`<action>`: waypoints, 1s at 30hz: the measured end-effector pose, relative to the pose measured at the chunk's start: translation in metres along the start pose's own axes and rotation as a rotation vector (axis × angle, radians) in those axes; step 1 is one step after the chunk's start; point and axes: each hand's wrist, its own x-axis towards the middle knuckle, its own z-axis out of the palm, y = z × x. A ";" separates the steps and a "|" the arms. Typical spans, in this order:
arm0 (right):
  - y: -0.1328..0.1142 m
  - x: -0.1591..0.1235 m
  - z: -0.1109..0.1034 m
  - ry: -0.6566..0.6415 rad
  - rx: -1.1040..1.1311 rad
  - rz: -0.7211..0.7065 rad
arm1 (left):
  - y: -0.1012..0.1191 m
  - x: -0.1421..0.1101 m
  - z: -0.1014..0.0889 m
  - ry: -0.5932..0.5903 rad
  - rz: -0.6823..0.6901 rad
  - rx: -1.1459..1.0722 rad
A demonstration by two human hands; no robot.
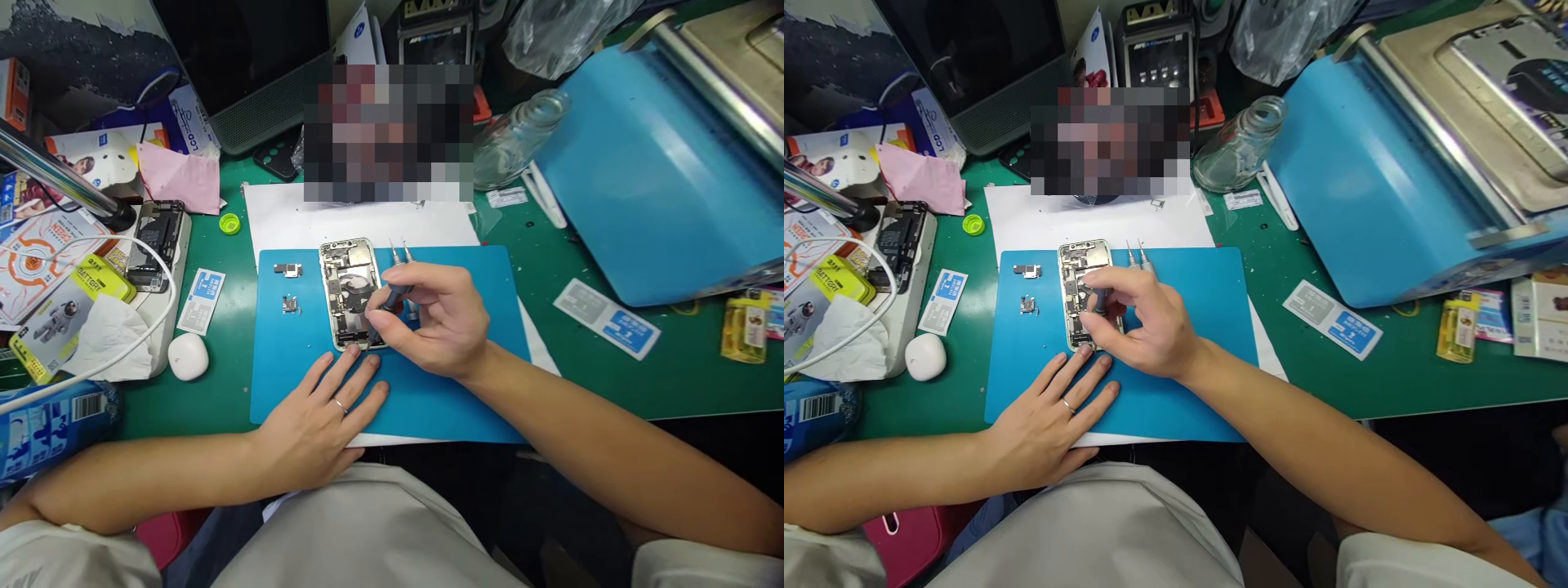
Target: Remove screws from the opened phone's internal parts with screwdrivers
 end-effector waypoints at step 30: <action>-0.004 0.002 -0.003 -0.245 -0.042 -0.055 | -0.001 0.002 0.000 -0.002 0.012 -0.002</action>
